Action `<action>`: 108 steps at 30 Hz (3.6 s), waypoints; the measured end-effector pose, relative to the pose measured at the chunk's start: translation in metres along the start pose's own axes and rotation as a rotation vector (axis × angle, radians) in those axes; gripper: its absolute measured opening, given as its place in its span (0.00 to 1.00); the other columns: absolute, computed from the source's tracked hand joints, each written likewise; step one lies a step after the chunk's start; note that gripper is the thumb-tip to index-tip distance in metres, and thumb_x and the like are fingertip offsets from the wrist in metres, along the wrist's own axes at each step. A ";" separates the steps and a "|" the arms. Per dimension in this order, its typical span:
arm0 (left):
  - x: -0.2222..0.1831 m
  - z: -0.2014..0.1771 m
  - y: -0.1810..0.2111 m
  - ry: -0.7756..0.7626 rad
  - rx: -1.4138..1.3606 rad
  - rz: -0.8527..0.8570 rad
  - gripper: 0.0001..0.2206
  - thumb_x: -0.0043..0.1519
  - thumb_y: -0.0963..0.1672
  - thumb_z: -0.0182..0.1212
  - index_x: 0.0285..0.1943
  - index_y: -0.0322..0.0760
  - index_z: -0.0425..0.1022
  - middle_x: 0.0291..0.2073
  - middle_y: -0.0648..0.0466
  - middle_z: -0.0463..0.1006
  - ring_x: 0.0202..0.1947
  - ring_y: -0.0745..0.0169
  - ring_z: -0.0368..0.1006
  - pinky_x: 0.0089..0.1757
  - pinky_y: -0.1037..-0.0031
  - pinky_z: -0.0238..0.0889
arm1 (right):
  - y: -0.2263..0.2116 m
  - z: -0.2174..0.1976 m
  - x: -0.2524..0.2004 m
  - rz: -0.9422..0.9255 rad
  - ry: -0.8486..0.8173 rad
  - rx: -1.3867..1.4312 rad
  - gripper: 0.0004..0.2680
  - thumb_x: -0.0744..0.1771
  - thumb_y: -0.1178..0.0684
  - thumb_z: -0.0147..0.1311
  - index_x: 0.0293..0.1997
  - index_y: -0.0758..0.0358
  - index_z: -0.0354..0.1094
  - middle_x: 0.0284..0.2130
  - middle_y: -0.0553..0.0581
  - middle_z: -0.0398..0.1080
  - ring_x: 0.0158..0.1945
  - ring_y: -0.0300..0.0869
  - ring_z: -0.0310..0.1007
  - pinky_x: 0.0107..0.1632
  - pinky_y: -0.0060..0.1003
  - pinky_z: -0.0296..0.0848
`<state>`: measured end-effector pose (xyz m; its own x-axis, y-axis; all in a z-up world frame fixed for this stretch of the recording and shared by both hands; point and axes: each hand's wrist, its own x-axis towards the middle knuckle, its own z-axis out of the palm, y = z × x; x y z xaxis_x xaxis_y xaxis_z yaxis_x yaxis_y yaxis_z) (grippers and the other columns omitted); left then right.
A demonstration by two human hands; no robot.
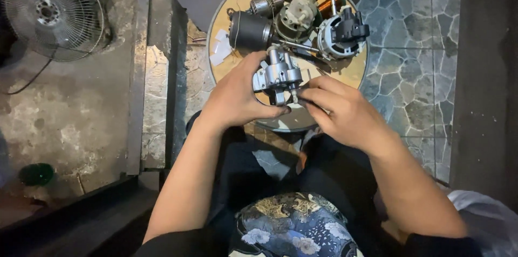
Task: The person is reassembling a gearbox unit, fitting the internal shaft and housing components together and using a screwdriver for adjustments.
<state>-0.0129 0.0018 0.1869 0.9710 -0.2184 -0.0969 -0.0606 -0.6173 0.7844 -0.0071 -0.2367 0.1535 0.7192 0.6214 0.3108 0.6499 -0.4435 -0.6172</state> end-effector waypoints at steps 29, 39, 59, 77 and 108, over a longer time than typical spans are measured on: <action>-0.010 0.006 -0.012 0.013 -0.031 0.047 0.45 0.41 0.49 0.80 0.69 0.27 0.64 0.58 0.32 0.74 0.58 0.27 0.71 0.51 0.40 0.67 | 0.007 0.011 -0.014 -0.007 -0.052 -0.218 0.03 0.67 0.63 0.59 0.44 0.68 0.74 0.38 0.63 0.73 0.43 0.58 0.78 0.43 0.43 0.77; -0.003 0.001 -0.021 0.026 -0.030 0.063 0.45 0.40 0.52 0.77 0.67 0.28 0.65 0.56 0.34 0.75 0.56 0.26 0.73 0.48 0.40 0.69 | -0.017 0.003 0.001 0.068 -0.046 -0.123 0.06 0.67 0.66 0.57 0.47 0.69 0.74 0.38 0.65 0.74 0.44 0.61 0.78 0.44 0.46 0.77; -0.001 0.004 -0.019 0.031 -0.002 0.032 0.46 0.38 0.53 0.76 0.67 0.28 0.66 0.57 0.35 0.76 0.56 0.29 0.73 0.49 0.42 0.68 | 0.005 0.013 -0.003 0.018 -0.015 -0.158 0.04 0.66 0.61 0.61 0.43 0.66 0.73 0.37 0.62 0.74 0.41 0.57 0.78 0.43 0.44 0.78; -0.001 0.002 -0.025 0.047 -0.043 0.044 0.47 0.38 0.52 0.78 0.68 0.26 0.65 0.58 0.31 0.74 0.57 0.26 0.72 0.50 0.40 0.67 | 0.014 0.036 -0.013 -0.097 0.180 -0.272 0.01 0.69 0.60 0.60 0.42 0.63 0.75 0.37 0.56 0.74 0.41 0.53 0.79 0.43 0.39 0.77; -0.003 0.012 -0.026 0.106 -0.134 -0.007 0.46 0.37 0.51 0.82 0.65 0.28 0.67 0.54 0.32 0.76 0.55 0.23 0.72 0.50 0.40 0.67 | 0.023 0.052 -0.037 0.381 0.379 0.491 0.08 0.67 0.66 0.60 0.51 0.72 0.72 0.39 0.66 0.75 0.46 0.47 0.77 0.46 0.38 0.76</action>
<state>-0.0167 0.0095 0.1595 0.9908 -0.1285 -0.0431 -0.0289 -0.5109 0.8591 -0.0316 -0.2361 0.0908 0.9672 0.1759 0.1833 0.2159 -0.1886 -0.9580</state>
